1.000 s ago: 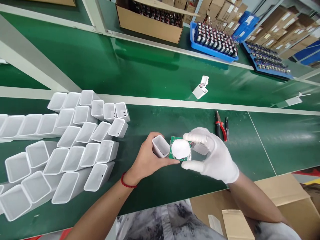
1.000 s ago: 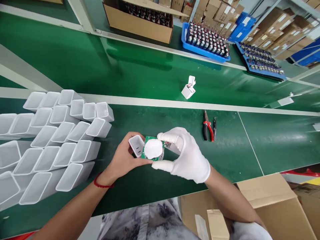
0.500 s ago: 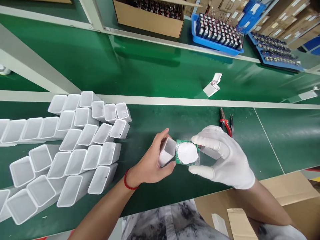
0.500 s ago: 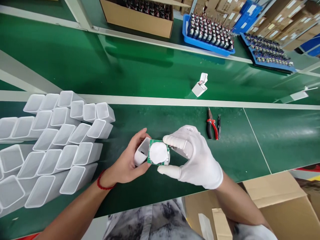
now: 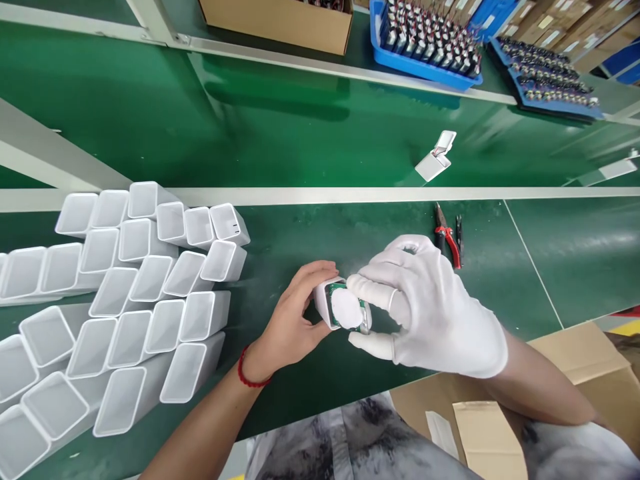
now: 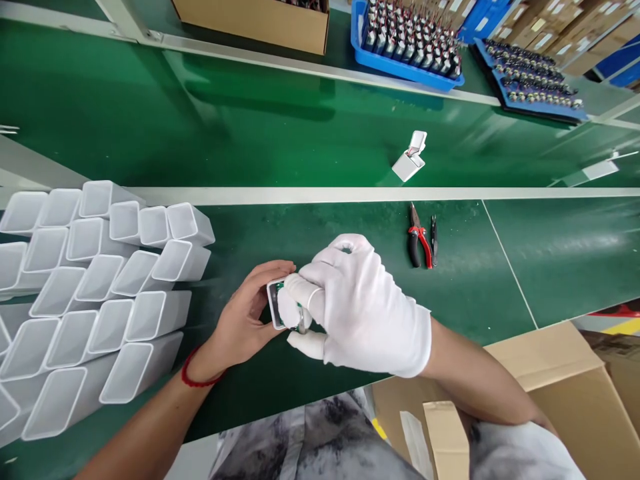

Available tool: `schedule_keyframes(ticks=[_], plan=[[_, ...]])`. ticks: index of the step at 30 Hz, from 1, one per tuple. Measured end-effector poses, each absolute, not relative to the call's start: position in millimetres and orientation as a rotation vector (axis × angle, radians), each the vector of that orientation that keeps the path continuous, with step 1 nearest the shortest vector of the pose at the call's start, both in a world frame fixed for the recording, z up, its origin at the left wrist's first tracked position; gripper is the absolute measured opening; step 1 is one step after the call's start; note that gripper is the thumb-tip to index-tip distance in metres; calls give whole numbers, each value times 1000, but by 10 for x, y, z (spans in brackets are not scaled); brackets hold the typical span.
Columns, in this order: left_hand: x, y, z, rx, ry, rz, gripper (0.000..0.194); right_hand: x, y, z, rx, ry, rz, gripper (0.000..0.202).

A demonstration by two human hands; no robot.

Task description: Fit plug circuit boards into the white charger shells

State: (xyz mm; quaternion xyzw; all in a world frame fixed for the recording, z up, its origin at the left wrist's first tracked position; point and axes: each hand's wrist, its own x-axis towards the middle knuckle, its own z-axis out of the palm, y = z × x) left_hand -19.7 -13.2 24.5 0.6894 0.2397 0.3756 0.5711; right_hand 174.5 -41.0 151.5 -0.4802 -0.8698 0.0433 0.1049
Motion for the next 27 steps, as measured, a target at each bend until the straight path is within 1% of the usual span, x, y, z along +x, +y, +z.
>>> schedule_keyframes(ticks=[2, 8, 15, 19, 24, 25, 27], plan=[[-191, -123, 238, 1641, 563, 910, 55, 1729, -391, 1523, -1412, -2598, 113, 16], [-200, -118, 235, 1627, 575, 880, 59, 1664, -367, 1529, -1419, -2676, 18, 18], [-211, -100, 245, 1682, 590, 860, 55, 1621, -388, 1532, -1452, -2717, -93, 19], [-204, -112, 251, 1748, 604, 871, 55, 1547, -438, 1541, -1479, -2764, -161, 13], [-187, -126, 263, 1758, 623, 888, 55, 1448, -399, 1546, -1492, -2805, -155, 8], [-186, -124, 260, 1739, 632, 907, 54, 1459, -395, 1553, -1471, -2797, -114, 10], [-185, -121, 247, 1659, 657, 959, 54, 1523, -431, 1560, -1420, -2682, -25, 29]])
